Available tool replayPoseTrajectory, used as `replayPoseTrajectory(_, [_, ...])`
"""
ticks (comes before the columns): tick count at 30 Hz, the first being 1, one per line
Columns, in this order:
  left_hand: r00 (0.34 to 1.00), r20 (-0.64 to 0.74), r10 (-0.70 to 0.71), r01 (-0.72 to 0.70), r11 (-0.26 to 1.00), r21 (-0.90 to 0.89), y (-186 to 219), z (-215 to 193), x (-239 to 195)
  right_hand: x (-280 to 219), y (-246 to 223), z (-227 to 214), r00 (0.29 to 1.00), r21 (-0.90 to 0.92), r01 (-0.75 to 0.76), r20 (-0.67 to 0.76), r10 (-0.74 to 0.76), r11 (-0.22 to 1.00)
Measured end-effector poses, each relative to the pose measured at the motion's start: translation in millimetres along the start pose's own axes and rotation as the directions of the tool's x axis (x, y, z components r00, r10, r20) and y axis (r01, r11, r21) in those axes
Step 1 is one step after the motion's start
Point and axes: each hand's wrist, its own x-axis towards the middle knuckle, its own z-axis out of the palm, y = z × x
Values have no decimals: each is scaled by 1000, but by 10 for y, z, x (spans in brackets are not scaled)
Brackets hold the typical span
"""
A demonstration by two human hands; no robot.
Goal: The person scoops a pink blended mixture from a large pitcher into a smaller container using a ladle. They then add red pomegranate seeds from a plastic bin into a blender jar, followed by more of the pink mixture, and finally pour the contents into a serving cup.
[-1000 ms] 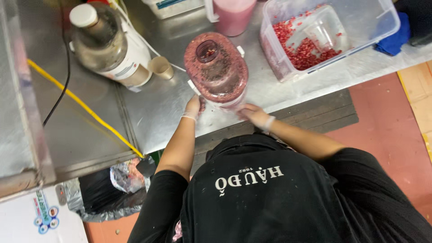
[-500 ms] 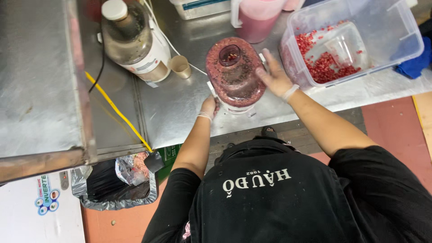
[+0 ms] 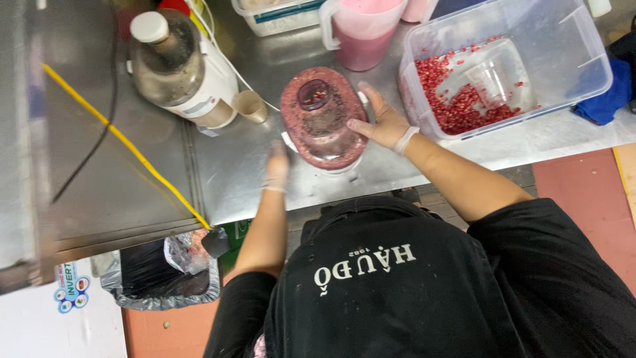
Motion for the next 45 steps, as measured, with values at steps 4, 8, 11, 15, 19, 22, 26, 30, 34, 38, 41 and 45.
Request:
replayPoseTrajectory(4, [924, -375, 70, -162, 962, -219, 856, -663, -628, -34, 503, -1145, 992, -225, -4, -127, -25, 974])
replayPoseTrajectory(8, [823, -445, 354, -462, 872, -161, 1986, -518, -1619, -10, 1203, -2338, 758, -546, -569, -60, 649, 615])
replayPoseTrajectory(11, [829, -75, 555, -560, 819, -127, 2571, 104, -1956, -5, 1603, -2311, 629, -665, -426, 269, 729, 614])
replayPoseTrajectory(15, [970, 182, 160, -131, 978, -163, 2720, 1509, -1309, 74, 1990, -2015, 670, -588, -397, 338, 661, 704])
replayPoseTrajectory(19, [992, 112, -55, 81, 967, -242, 2353, 2539, -499, 196, 2224, -2346, 711, -772, -76, 402, 577, 631])
replayPoseTrajectory(22, [999, -5, -40, 34, 886, -463, 2186, 2852, -350, 176, 2196, -2657, 627, -840, 312, 533, 568, 444])
replayPoseTrajectory(26, [989, -85, 117, -145, 757, -637, 2317, 2894, -541, -103, 1972, -2551, 564, -654, 184, 681, 466, 733])
replayPoseTrajectory(30, [981, -168, 93, -179, 758, -627, 2797, 2893, -677, -342, 1714, -2040, 731, -420, 292, 677, 82, 859])
replayPoseTrajectory(34, [965, -218, 143, -249, 755, -607, 3150, 2828, -809, -425, 1664, -1619, 817, -55, 374, 492, -301, 926])
replayPoseTrajectory(38, [982, -189, 23, -128, 814, -566, 3222, 2807, -860, -487, 1830, -1466, 816, 144, 155, 539, -209, 977])
replayPoseTrajectory(41, [977, -204, 58, -169, 794, -584, 3062, 2780, -834, -556, 1951, -1419, 800, 412, -87, 571, -183, 907])
replayPoseTrajectory(45, [975, -196, 106, -200, 808, -555, 2621, 2739, -672, -573, 2101, -1556, 850, 569, -29, 447, -279, 822])
